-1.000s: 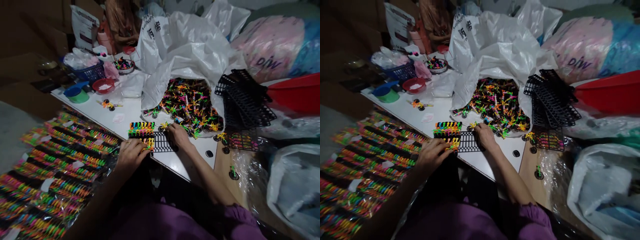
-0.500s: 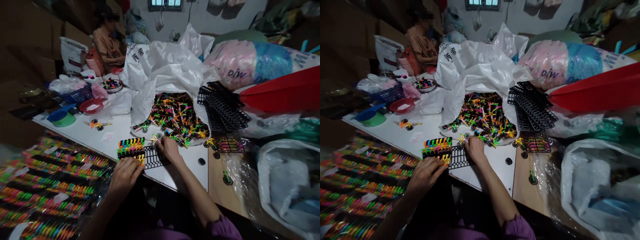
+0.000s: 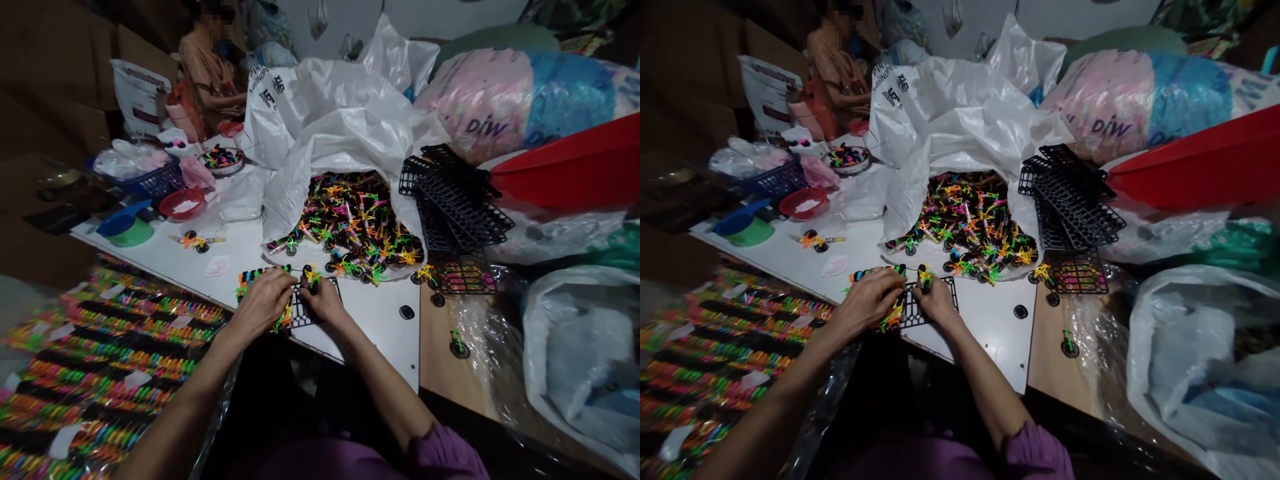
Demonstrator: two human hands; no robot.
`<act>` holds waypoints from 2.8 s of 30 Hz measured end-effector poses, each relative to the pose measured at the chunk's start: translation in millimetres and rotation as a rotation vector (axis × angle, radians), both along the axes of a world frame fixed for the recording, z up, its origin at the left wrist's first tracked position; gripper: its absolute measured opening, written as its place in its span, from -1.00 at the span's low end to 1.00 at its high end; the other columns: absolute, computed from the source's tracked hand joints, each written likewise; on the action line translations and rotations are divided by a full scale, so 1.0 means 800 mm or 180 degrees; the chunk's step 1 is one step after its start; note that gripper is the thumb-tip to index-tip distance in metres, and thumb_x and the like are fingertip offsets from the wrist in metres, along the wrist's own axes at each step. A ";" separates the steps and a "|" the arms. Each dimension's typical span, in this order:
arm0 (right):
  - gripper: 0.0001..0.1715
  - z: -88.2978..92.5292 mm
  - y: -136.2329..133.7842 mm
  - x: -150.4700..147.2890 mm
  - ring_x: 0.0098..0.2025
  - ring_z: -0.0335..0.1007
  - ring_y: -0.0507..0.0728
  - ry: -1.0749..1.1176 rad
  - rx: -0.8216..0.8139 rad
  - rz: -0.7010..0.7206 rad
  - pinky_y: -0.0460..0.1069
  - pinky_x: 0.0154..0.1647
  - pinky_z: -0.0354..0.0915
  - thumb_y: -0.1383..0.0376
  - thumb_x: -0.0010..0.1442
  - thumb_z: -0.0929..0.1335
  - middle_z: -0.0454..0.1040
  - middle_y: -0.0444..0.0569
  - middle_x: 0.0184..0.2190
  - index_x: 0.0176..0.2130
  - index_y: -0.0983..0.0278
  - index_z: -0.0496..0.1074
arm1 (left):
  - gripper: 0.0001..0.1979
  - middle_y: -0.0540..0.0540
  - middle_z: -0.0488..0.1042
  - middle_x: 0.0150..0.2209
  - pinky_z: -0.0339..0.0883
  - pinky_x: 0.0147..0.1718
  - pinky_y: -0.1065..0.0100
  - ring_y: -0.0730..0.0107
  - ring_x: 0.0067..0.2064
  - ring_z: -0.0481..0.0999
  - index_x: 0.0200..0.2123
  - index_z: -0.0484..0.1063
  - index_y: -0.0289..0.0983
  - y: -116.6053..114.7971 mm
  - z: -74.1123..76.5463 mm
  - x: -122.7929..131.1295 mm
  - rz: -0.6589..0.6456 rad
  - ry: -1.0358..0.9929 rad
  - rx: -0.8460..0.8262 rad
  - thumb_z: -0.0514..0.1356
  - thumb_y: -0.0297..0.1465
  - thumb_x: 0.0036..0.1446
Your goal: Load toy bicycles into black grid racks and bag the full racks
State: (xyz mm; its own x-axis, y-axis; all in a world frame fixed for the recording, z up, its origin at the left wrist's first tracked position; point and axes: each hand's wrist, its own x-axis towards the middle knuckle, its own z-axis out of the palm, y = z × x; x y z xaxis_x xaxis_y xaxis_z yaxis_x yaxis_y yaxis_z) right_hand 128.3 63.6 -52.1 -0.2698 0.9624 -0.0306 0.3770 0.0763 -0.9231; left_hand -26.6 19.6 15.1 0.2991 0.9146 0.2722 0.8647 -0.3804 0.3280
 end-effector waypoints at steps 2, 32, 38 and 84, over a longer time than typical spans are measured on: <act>-0.87 -0.010 -0.003 -0.010 -0.37 0.32 0.05 -0.0259 0.0073 -0.0027 -0.09 -0.32 0.19 0.31 0.04 0.33 0.44 -0.08 -0.42 -0.33 0.31 0.38 | -0.80 -0.09 0.43 -0.31 0.29 -0.18 0.28 0.30 -0.20 0.39 -0.23 0.42 -0.27 0.008 -0.008 0.003 0.0011 0.0080 -0.0085 0.02 -0.48 0.16; -0.74 0.021 0.117 -0.049 -0.17 0.38 0.10 -0.1514 0.1403 0.1370 -0.09 -0.20 0.21 0.38 0.17 0.25 0.48 0.01 -0.21 -0.15 0.27 0.43 | -0.84 -0.08 0.44 -0.44 0.29 -0.28 0.24 0.30 -0.32 0.40 -0.37 0.43 -0.28 -0.001 -0.033 0.010 0.0180 -0.0063 0.0293 0.06 -0.43 0.18; -0.67 0.023 0.127 -0.103 -0.22 0.42 0.14 -0.2422 0.1548 0.1519 -0.02 -0.24 0.25 0.43 0.22 0.18 0.46 0.10 -0.21 -0.04 0.27 0.33 | -0.87 -0.07 0.43 -0.43 0.29 -0.29 0.26 0.31 -0.31 0.39 -0.38 0.42 -0.26 -0.004 -0.033 0.008 0.0175 -0.0063 0.0202 0.08 -0.44 0.16; -0.77 -0.024 -0.057 -0.004 -0.31 0.24 0.11 -0.1317 0.0909 0.0734 -0.07 -0.29 0.19 0.48 0.04 0.18 0.31 0.01 -0.34 -0.28 0.32 0.31 | -0.83 -0.08 0.50 -0.26 0.25 -0.12 0.22 0.27 -0.20 0.42 -0.20 0.42 -0.24 -0.051 -0.032 0.032 0.0077 0.0271 0.0789 0.09 -0.36 0.17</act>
